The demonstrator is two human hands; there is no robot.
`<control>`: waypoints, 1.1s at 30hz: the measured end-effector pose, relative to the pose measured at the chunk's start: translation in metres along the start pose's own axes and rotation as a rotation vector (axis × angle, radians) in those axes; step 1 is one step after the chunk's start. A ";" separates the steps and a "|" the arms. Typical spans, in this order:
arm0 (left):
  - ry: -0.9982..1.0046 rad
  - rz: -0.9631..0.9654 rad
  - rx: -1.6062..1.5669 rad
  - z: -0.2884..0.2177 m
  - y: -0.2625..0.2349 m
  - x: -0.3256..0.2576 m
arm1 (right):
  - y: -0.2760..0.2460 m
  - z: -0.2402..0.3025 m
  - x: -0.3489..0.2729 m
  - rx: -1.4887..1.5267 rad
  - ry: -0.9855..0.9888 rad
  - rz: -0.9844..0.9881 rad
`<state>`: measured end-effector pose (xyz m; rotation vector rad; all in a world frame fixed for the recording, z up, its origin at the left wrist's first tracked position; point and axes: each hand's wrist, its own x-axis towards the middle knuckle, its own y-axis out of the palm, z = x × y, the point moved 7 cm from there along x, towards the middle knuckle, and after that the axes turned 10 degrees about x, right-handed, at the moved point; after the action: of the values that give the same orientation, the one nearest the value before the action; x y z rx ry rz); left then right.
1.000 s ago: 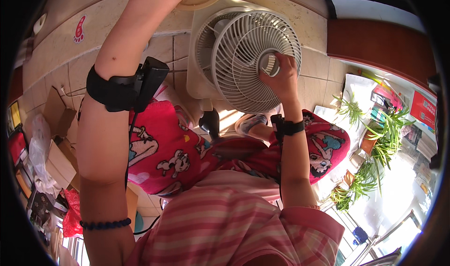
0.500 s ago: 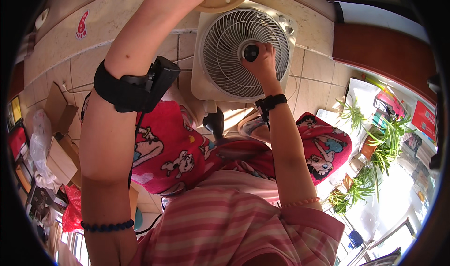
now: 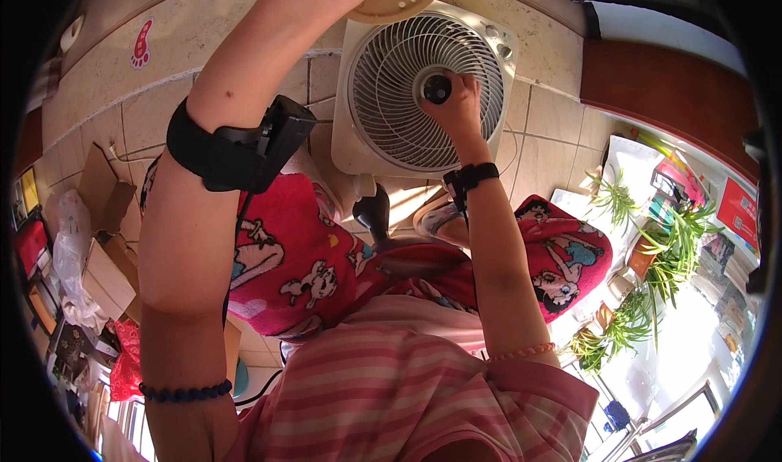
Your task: The person assembles a small white table fan by hand. They attach the front grille, insert the central hub cap, and secure the rear grille, completing the fan assembly.
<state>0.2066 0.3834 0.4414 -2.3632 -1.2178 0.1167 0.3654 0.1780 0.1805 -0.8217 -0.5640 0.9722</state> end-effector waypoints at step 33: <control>-0.090 0.059 0.022 0.018 0.015 0.003 | 0.004 0.000 -0.002 -0.166 0.082 0.087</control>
<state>0.2151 0.3852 0.4195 -2.3979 -1.1817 0.2568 0.3629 0.1777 0.1768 -1.0367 -0.5465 0.9755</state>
